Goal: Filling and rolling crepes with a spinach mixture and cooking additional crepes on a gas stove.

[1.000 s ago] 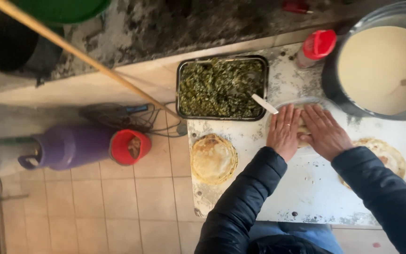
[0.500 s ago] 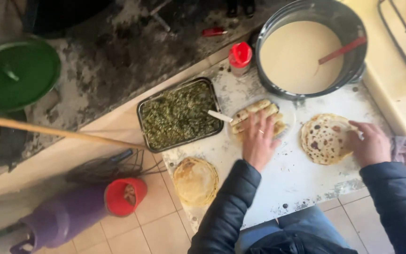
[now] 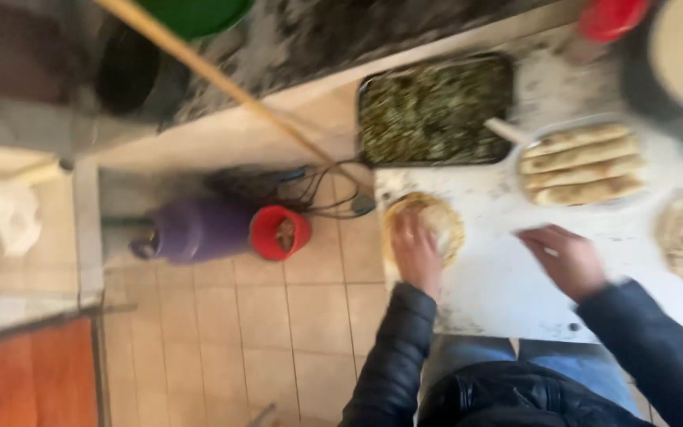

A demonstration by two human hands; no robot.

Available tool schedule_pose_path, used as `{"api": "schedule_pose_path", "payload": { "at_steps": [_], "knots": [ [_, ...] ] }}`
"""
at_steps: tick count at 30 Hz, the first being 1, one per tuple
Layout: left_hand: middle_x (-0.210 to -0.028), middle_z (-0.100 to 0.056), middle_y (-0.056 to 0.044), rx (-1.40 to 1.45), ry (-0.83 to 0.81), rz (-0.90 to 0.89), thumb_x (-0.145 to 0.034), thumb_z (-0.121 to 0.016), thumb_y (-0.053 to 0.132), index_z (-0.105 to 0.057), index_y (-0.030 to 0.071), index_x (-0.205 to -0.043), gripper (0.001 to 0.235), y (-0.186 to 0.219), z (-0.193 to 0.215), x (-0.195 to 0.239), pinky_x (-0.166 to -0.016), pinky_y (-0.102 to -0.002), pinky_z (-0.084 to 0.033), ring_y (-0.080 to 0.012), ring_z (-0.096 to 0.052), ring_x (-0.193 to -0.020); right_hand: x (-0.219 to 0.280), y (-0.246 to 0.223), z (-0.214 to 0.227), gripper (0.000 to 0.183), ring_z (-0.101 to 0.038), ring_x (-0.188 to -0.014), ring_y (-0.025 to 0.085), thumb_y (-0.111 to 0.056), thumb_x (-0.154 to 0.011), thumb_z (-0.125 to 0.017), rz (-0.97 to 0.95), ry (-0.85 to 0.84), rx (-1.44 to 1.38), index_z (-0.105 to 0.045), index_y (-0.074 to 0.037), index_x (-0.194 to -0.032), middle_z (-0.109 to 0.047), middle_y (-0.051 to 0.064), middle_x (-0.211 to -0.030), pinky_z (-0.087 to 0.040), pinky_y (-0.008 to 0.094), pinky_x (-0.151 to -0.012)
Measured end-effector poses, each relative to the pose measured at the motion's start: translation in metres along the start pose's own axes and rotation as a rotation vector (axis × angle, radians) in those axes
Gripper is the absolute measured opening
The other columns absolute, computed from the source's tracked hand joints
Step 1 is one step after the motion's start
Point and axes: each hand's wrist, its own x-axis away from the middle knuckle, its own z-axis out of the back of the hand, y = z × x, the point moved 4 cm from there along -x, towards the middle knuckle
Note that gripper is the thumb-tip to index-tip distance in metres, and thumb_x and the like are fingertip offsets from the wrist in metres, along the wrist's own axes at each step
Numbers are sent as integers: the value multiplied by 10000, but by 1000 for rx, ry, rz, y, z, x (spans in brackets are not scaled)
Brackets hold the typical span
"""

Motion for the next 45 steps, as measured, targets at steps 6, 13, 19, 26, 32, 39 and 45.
{"api": "schedule_pose_path", "payload": {
  "at_steps": [6,13,19,26,32,39,45],
  "knots": [
    [-1220,-669,-155,-31,77,149,-898,-696,114,-631,42,-1275,388,-100,8,-2,-996,-459,-472,-375,-593,-1124,-73,-47,-141,232,-705,-934,350,-177,-933,-692,277,-122,149,-725,-88,-1145,-715,124,-1039,-568,436,-806],
    [-927,-729,-64,290,58,411,-830,-765,37,-710,113,-1058,247,-137,-5,-2,-806,-420,-544,-274,-689,-903,-88,-29,-166,374,-748,-895,290,-332,-882,-774,-237,-228,82,-730,-62,-1138,-772,131,-1041,-594,414,-843],
    [-954,-688,-84,449,97,364,-909,-725,50,-696,98,-1000,107,-127,10,-6,-713,-365,-582,-250,-724,-817,-91,-27,-166,415,-733,-897,307,-355,-839,-813,-265,-246,162,-735,-59,-1119,-770,128,-1006,-581,423,-837],
    [-871,-650,-100,250,83,246,-842,-777,116,-672,82,-861,112,-107,43,-24,-700,-434,-539,-322,-656,-836,-89,-34,-167,323,-722,-900,323,-360,-926,-775,-240,-432,379,-744,-74,-1072,-755,147,-953,-574,440,-829],
    [-906,-650,-102,337,-54,75,-962,-640,107,-548,105,-1002,101,-77,40,-3,-690,-415,-546,-293,-656,-832,-66,-45,-156,281,-720,-912,225,-238,-994,-661,52,-190,8,-610,6,-1124,-729,146,-995,-592,364,-797],
    [-804,-664,-143,528,-65,127,-1044,-635,113,-537,81,-1082,109,6,81,17,-598,-413,-513,-299,-680,-714,-35,-11,-103,267,-669,-940,231,-170,-998,-686,-195,-344,-333,-671,-23,-1219,-718,158,-997,-541,340,-854],
    [-1097,-644,-111,1165,-122,448,-1089,-572,13,-459,41,-1204,163,34,-1,101,-667,-289,-493,-121,-613,-866,-38,-28,-13,289,-764,-963,192,-158,-862,-688,-15,-459,-60,-695,-130,-1150,-792,58,-1081,-593,324,-853]
  ]
}}
